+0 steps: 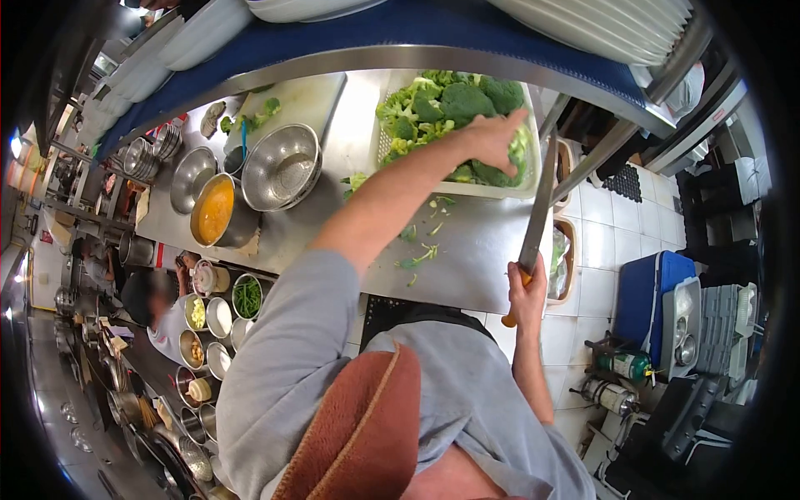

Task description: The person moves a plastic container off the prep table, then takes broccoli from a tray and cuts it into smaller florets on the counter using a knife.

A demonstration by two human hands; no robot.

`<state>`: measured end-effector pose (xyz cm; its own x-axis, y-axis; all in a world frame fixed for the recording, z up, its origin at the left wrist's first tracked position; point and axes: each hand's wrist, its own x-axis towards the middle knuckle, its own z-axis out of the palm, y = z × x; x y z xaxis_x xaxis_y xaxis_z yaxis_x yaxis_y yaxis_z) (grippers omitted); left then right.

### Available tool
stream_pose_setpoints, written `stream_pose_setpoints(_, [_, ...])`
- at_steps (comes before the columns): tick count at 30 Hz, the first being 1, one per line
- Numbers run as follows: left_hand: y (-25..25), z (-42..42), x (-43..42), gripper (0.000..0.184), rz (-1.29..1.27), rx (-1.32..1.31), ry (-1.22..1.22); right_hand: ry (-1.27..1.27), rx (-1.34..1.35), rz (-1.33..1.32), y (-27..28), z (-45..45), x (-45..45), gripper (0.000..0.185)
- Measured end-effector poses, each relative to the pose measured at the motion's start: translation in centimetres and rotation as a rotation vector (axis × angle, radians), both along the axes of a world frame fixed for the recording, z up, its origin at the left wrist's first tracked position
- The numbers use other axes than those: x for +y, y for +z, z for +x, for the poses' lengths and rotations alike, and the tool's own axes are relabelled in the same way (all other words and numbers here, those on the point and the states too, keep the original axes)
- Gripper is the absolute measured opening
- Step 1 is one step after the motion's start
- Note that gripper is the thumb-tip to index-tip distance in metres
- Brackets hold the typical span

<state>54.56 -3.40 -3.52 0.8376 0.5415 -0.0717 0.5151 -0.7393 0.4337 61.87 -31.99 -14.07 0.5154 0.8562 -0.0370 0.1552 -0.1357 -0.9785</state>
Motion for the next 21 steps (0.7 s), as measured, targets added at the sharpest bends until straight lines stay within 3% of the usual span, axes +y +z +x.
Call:
stream_pose_setpoints(5, [1.4,-5.5,1.9,0.115,-0.227,-0.440,0.282,0.102,0.011,-0.035,0.1,1.3,-0.6,0.050])
stream_pose_setpoints(7, [0.3,-9.5,2.1,0.115,-0.348,-0.741,0.253,0.131,-0.009,-0.047,-0.3,1.9,-0.9,0.051])
stream_pose_setpoints(9, [3.5,-14.4,-2.8,0.110,-0.465,-0.882,0.288,0.158,-0.059,-0.037,0.0,2.2,-0.9,0.051])
stream_pose_setpoints(11, [2.3,-19.8,-5.7,0.107,-0.403,-0.998,0.302,0.189,-0.097,-0.019,-0.4,2.3,-0.5,0.054])
stream_pose_setpoints(14, [0.8,-26.2,-10.5,0.107,-0.366,-0.953,0.407,0.252,-0.136,-0.046,-0.3,2.2,-0.1,0.055])
stream_pose_setpoints(16, [-3.2,-30.0,-11.6,0.103,-0.176,-0.648,0.534,0.291,-0.153,-0.055,-0.1,1.8,0.3,0.055])
stream_pose_setpoints(17, [-5.3,-31.0,-12.0,0.103,-0.172,-0.645,0.549,0.300,-0.134,-0.058,0.1,1.4,0.6,0.055])
stream_pose_setpoints(19, [-9.7,-31.3,-12.6,0.097,0.128,-0.493,0.586,0.320,-0.111,-0.077,0.3,0.6,1.2,0.054])
stream_pose_setpoints(21, [-13.0,-31.2,-13.6,0.095,0.197,-0.476,0.636,0.316,-0.114,-0.073,-0.3,-0.2,1.7,0.054])
